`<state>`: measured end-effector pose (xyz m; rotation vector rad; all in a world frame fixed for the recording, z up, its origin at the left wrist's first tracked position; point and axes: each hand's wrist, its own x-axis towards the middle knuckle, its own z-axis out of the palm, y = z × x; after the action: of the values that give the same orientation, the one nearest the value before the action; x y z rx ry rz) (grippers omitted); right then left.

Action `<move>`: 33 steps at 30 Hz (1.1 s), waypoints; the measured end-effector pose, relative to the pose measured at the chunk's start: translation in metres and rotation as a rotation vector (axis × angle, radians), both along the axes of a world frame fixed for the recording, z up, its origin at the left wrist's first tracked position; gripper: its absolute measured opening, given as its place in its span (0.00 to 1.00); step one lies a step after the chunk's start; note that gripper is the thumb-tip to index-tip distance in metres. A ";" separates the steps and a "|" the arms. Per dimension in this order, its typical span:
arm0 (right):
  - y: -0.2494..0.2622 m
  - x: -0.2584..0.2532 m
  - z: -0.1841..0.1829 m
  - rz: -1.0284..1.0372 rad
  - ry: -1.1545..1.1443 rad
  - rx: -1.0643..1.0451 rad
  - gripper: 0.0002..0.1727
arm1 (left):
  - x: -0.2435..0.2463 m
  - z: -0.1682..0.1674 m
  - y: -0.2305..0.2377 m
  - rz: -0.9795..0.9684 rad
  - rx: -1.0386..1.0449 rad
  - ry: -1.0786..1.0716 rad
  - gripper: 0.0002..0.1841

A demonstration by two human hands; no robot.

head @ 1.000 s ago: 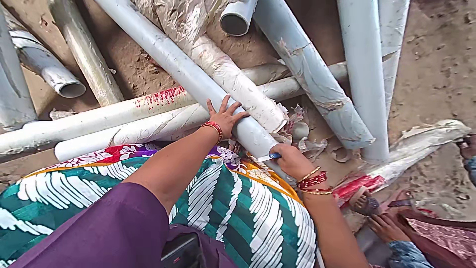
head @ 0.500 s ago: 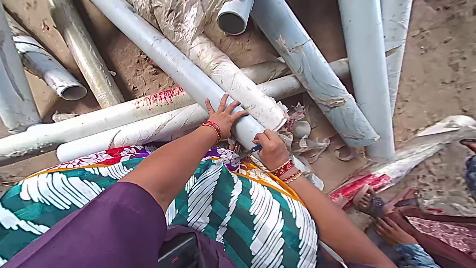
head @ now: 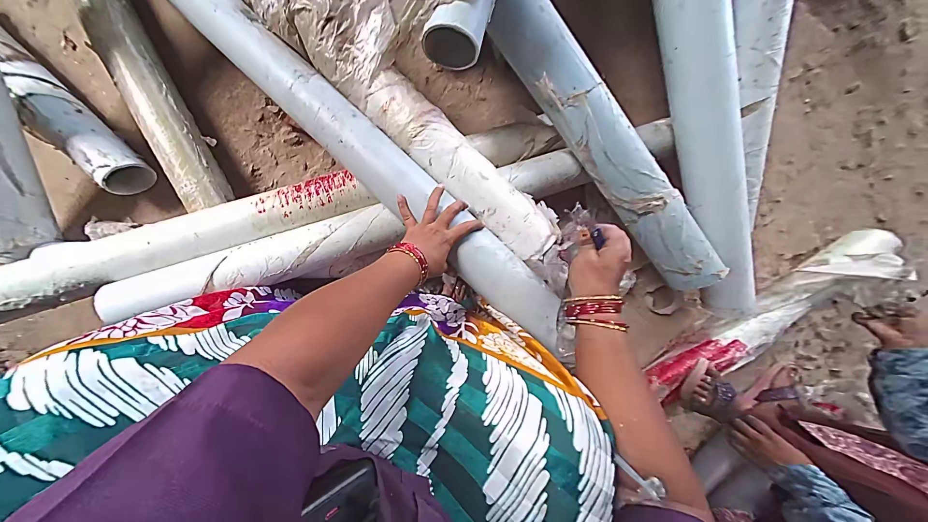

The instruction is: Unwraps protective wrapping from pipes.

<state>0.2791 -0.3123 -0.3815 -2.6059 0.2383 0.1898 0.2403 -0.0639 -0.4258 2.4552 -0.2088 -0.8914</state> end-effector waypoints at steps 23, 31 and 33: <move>0.071 -0.016 -0.029 0.589 -0.374 0.049 0.04 | -0.037 -0.010 0.019 0.219 -0.159 -0.252 0.58; 0.011 0.006 -0.004 -0.111 -0.197 0.534 0.04 | -0.062 -0.020 0.021 0.210 -0.093 -0.500 0.52; -0.002 0.015 0.017 -0.364 -0.276 0.834 0.07 | -0.069 -0.022 0.024 0.205 -0.107 -0.535 0.50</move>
<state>0.2943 -0.3142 -0.3643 -1.7009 0.4211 -0.1710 0.1709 -0.0401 -0.4482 2.5077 -0.1787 -0.1211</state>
